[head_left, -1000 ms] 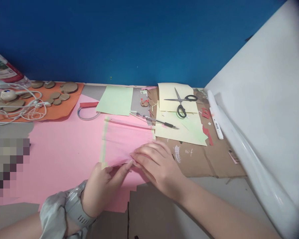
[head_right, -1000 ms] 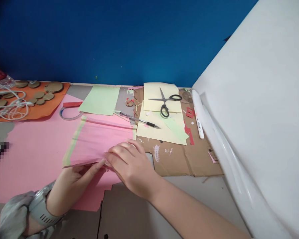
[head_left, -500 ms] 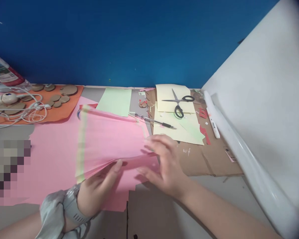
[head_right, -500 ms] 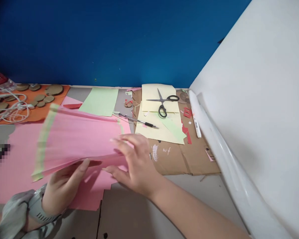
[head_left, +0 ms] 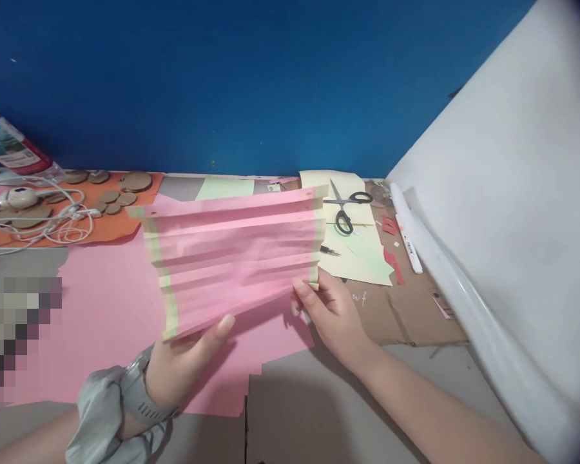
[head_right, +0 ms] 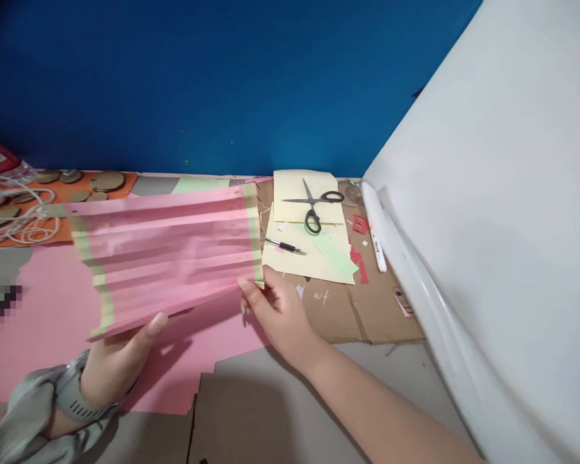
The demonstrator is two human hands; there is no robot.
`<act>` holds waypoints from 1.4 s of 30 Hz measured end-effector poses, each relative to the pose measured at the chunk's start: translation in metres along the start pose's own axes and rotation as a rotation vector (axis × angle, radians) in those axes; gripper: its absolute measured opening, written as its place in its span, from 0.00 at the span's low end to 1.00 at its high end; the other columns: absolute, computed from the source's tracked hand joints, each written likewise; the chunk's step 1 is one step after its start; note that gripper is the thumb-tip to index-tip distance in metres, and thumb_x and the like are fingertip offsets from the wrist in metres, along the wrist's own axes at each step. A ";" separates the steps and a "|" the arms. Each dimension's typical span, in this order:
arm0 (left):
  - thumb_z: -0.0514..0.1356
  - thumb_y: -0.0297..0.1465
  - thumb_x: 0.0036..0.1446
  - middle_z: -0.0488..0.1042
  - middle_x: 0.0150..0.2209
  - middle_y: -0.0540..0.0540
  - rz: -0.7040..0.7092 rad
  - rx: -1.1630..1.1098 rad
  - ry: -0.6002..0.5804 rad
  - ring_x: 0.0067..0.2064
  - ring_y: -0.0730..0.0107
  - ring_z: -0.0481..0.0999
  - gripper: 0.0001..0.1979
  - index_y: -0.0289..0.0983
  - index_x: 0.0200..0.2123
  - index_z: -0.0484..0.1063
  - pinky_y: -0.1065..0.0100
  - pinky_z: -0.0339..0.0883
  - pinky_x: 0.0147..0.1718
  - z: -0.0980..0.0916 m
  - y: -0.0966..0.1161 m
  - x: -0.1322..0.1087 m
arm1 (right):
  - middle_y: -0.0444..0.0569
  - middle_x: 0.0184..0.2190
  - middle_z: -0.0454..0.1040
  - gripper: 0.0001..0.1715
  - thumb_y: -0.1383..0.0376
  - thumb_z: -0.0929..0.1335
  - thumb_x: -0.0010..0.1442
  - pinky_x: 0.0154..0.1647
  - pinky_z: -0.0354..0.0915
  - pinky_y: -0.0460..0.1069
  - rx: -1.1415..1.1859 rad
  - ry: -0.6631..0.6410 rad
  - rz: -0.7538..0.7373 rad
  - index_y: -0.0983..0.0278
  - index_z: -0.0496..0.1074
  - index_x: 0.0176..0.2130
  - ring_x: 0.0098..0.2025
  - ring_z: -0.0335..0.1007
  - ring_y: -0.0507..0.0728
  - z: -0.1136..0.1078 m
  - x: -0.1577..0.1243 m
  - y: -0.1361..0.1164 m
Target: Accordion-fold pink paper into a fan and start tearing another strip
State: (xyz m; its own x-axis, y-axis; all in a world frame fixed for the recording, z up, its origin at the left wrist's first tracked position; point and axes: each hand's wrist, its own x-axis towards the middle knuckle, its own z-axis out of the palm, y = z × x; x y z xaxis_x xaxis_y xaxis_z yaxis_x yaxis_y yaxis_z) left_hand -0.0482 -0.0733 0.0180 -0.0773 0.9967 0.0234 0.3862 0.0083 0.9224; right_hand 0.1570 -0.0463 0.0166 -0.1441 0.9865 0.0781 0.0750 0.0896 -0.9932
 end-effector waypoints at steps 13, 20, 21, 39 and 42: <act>0.57 0.42 0.56 0.80 0.34 0.45 -0.246 -0.586 -0.094 0.35 0.59 0.80 0.16 0.35 0.27 0.74 0.56 0.77 0.35 0.003 -0.018 0.027 | 0.42 0.26 0.71 0.16 0.55 0.63 0.61 0.32 0.65 0.45 0.095 0.037 0.162 0.62 0.64 0.29 0.29 0.68 0.50 -0.008 0.011 0.010; 0.62 0.39 0.52 0.77 0.26 0.49 -0.222 -0.354 -0.148 0.31 0.62 0.80 0.12 0.35 0.28 0.73 0.65 0.76 0.33 0.001 -0.013 0.028 | 0.45 0.31 0.76 0.11 0.56 0.67 0.58 0.34 0.67 0.47 0.123 -0.101 0.227 0.63 0.69 0.35 0.31 0.71 0.50 -0.010 0.013 0.011; 0.63 0.39 0.51 0.77 0.26 0.49 -0.206 -0.320 -0.136 0.31 0.63 0.80 0.12 0.35 0.29 0.72 0.66 0.76 0.33 0.000 -0.012 0.029 | 0.46 0.32 0.76 0.11 0.57 0.67 0.58 0.35 0.67 0.47 0.105 -0.083 0.223 0.62 0.69 0.35 0.32 0.72 0.51 -0.011 0.013 0.012; 0.49 0.16 0.53 0.74 0.37 0.49 1.001 0.952 -0.321 0.41 0.66 0.68 0.17 0.42 0.34 0.71 0.64 0.63 0.42 -0.073 -0.036 0.043 | 0.50 0.41 0.69 0.11 0.76 0.60 0.61 0.45 0.59 0.52 -1.071 -0.473 -0.625 0.64 0.69 0.36 0.43 0.60 0.55 -0.015 0.012 0.017; 0.48 0.13 0.48 0.74 0.40 0.50 0.964 1.019 -0.354 0.43 0.64 0.68 0.21 0.41 0.36 0.71 0.61 0.62 0.43 -0.076 -0.038 0.032 | 0.50 0.40 0.69 0.13 0.78 0.59 0.59 0.44 0.60 0.52 -1.155 -0.554 -0.557 0.65 0.68 0.38 0.43 0.60 0.55 -0.016 0.010 0.011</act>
State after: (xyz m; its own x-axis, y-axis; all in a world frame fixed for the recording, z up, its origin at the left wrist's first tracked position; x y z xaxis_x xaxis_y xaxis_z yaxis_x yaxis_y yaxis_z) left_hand -0.1354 -0.0482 0.0128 0.7550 0.6137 0.2309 0.6422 -0.7633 -0.0709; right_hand 0.1727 -0.0336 0.0079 -0.7702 0.6262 0.1208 0.6013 0.7762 -0.1895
